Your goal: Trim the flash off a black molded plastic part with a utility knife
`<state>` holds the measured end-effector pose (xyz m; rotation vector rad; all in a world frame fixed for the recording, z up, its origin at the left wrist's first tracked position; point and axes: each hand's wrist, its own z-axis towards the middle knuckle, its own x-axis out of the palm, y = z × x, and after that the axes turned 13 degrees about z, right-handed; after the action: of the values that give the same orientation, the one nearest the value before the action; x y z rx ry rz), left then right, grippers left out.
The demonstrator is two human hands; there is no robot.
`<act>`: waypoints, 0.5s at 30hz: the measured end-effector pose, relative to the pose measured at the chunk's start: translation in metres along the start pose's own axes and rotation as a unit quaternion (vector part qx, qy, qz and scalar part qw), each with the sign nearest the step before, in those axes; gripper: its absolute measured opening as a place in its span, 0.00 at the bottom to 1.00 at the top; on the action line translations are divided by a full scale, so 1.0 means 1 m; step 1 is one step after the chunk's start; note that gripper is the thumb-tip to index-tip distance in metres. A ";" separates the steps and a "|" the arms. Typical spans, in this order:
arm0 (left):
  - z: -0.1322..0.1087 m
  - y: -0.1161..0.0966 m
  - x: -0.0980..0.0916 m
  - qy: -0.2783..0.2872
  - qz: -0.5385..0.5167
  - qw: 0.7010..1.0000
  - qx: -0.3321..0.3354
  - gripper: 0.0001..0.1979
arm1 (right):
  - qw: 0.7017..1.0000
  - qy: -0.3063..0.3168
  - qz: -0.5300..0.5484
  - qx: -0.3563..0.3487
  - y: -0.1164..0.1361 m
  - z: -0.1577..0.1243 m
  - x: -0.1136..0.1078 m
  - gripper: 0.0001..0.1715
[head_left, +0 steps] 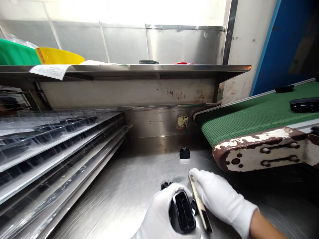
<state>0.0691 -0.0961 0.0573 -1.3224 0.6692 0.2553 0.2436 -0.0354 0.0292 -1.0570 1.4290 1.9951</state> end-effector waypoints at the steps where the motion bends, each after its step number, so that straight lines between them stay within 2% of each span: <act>1: 0.001 0.000 0.000 -0.015 0.005 1.000 0.005 0.10 | 1.000 0.002 0.006 0.010 -0.001 0.000 0.002 0.05; 3: 0.002 -0.001 -0.001 -0.042 0.002 0.999 0.008 0.10 | 0.999 -0.002 0.016 0.045 -0.004 0.000 0.008 0.04; 7: 0.004 -0.009 -0.006 -0.072 -0.036 0.997 -0.001 0.12 | 0.995 -0.019 0.006 0.097 -0.008 0.001 0.014 0.11; 15: 0.003 -0.012 -0.007 -0.068 0.001 0.998 0.013 0.13 | 0.989 0.011 -0.016 0.145 -0.003 -0.001 0.007 0.01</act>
<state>0.0712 -0.0947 0.0712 -1.2675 0.5571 0.3355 0.2415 -0.0357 0.0215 -0.9685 1.6410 1.6930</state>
